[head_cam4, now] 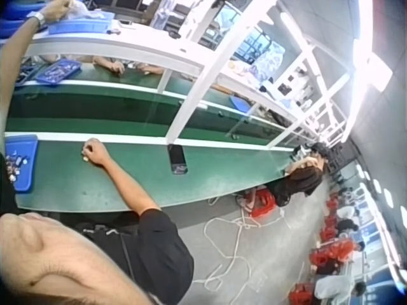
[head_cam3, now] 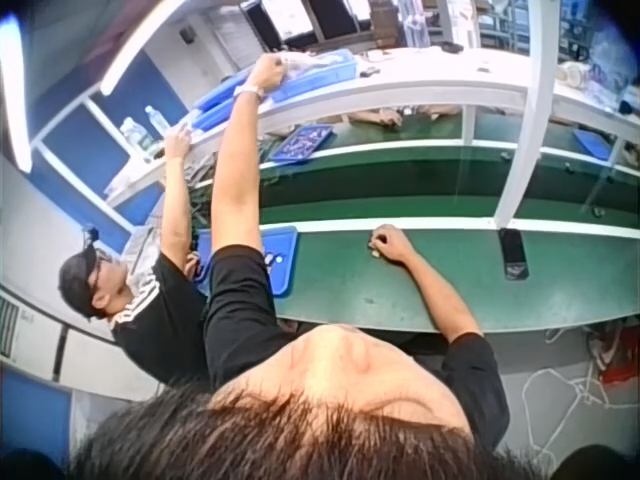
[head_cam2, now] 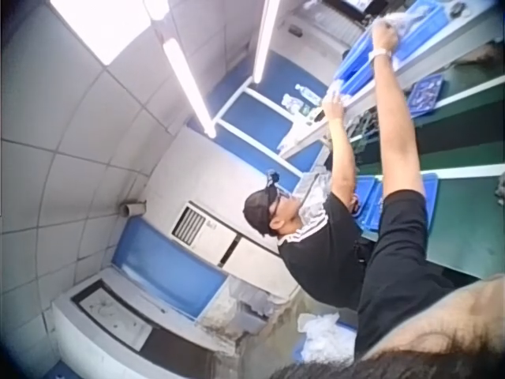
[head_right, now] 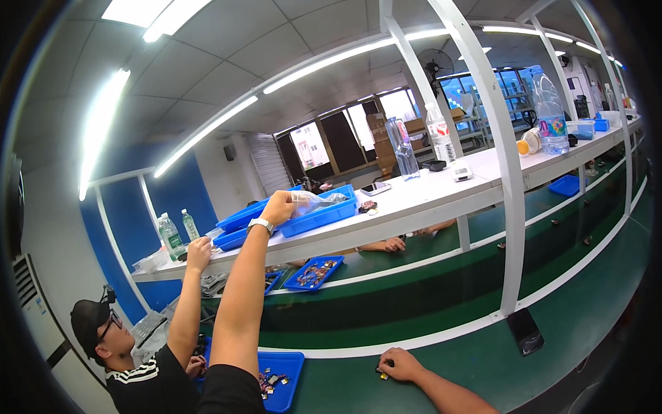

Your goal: Assembling and inspecting small electronic components on a manufacturing assembly line.

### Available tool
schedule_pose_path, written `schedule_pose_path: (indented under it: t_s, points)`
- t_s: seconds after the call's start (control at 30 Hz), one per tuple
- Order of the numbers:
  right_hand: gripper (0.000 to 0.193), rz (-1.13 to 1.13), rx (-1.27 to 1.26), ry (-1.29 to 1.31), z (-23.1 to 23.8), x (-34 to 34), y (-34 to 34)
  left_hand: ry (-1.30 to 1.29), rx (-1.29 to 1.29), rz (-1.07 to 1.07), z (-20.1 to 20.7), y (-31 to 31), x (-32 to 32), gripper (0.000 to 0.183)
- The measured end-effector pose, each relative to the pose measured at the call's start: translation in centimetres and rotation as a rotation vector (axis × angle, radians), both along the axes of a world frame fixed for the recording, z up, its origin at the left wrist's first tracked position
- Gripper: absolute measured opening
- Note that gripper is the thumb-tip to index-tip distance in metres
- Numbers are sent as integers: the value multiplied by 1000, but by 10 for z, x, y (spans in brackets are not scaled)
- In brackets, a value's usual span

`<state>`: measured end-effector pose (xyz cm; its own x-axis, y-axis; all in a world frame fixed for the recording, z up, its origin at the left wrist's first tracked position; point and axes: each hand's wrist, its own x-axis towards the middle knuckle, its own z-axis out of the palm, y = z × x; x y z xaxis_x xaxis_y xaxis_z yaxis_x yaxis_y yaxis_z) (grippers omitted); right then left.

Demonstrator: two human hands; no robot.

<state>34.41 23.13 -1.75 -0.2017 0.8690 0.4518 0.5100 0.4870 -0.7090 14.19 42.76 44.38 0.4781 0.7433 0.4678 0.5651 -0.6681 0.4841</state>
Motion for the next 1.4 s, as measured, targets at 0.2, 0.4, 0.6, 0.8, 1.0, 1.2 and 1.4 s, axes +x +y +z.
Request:
schedule_pose_path:
  t_s: [0.2,0.4,0.6,0.8,1.0,1.2,1.4]
  points:
    - [22,4,18,-14,-2,-3,3,296,118,127,6,17,8,26]
    - [21,12,20,-15,-3,-1,4,366,181,112,8,23,11,20]
    - [22,4,0,-15,-3,-2,4,168,68,132,9,20,8,29]
    - [22,6,-2,-22,-5,-2,4,113,36,123,32,13,-8,33]
    - [21,-17,3,-19,-3,0,1,299,-223,89,52,-10,-10,35]
    - [21,-5,19,-25,-4,-2,5,261,-174,173,57,-21,-20,42]
    - [20,-4,51,-29,-9,-2,7,229,-9,180,83,-31,-30,43]
